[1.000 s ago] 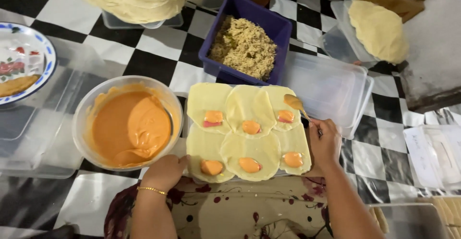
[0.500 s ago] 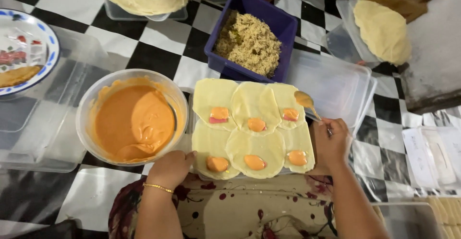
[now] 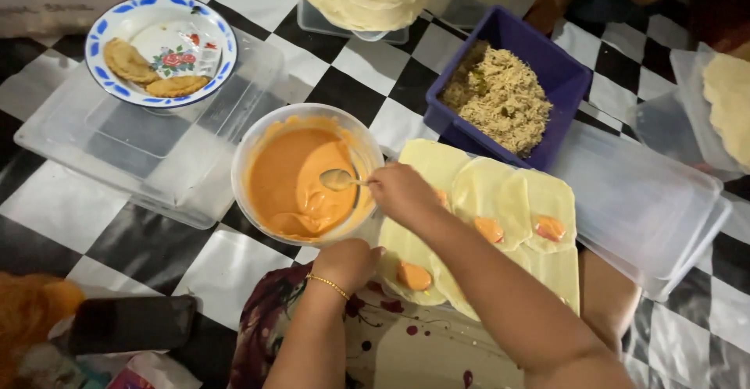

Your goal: Rolling and folding dough wrappers with fillings like egg and sausage to make risoles.

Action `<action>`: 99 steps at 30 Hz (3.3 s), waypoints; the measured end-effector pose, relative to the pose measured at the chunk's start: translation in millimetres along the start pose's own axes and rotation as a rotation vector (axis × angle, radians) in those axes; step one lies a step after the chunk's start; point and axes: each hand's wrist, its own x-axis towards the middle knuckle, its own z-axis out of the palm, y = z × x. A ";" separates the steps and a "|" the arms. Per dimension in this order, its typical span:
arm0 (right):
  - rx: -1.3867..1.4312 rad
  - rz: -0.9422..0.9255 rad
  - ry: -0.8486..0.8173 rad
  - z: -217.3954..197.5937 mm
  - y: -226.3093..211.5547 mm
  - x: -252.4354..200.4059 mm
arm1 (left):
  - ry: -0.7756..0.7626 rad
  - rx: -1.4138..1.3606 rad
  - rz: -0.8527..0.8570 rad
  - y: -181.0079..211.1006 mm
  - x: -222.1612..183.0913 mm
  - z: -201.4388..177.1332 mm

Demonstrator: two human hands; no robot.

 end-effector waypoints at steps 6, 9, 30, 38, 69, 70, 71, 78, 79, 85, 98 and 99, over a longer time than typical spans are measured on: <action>-0.082 0.213 -0.213 -2.9 -9.8 2.5 | 0.069 0.029 0.042 -5.1 -2.9 -2.5; 0.043 0.276 -0.097 -60.4 2.1 -38.0 | 0.165 0.023 0.081 0.3 -5.5 -11.4; -0.247 -0.252 0.188 -56.7 213.7 -179.5 | 0.485 0.551 0.527 133.8 78.8 32.6; -0.162 -0.310 0.301 -49.6 230.9 -169.2 | 0.655 0.593 0.613 123.1 96.6 47.9; -0.272 -0.193 0.267 -84.1 194.6 -127.2 | 0.560 0.356 0.397 140.2 96.8 9.3; -0.246 -0.272 0.261 -81.9 190.2 -125.4 | 0.584 0.373 0.393 138.5 93.8 9.5; -0.220 -0.351 0.255 -79.5 185.6 -123.5 | 0.609 0.391 0.389 136.6 90.7 9.6; -0.262 -0.449 0.280 -58.9 183.2 -121.9 | 0.654 0.491 0.448 131.9 83.5 17.8; -0.282 -0.469 0.264 -60.3 182.3 -121.6 | 0.686 0.533 0.457 131.1 85.7 20.8; -0.340 -0.482 0.205 -67.9 172.8 -113.1 | 0.810 0.609 0.497 134.5 94.3 27.6; -0.307 0.099 0.297 -89.2 211.8 -175.8 | 1.021 0.564 0.972 164.0 78.3 47.1; -0.310 0.101 0.299 -86.7 211.3 -178.9 | 1.023 0.563 0.975 163.9 78.3 47.3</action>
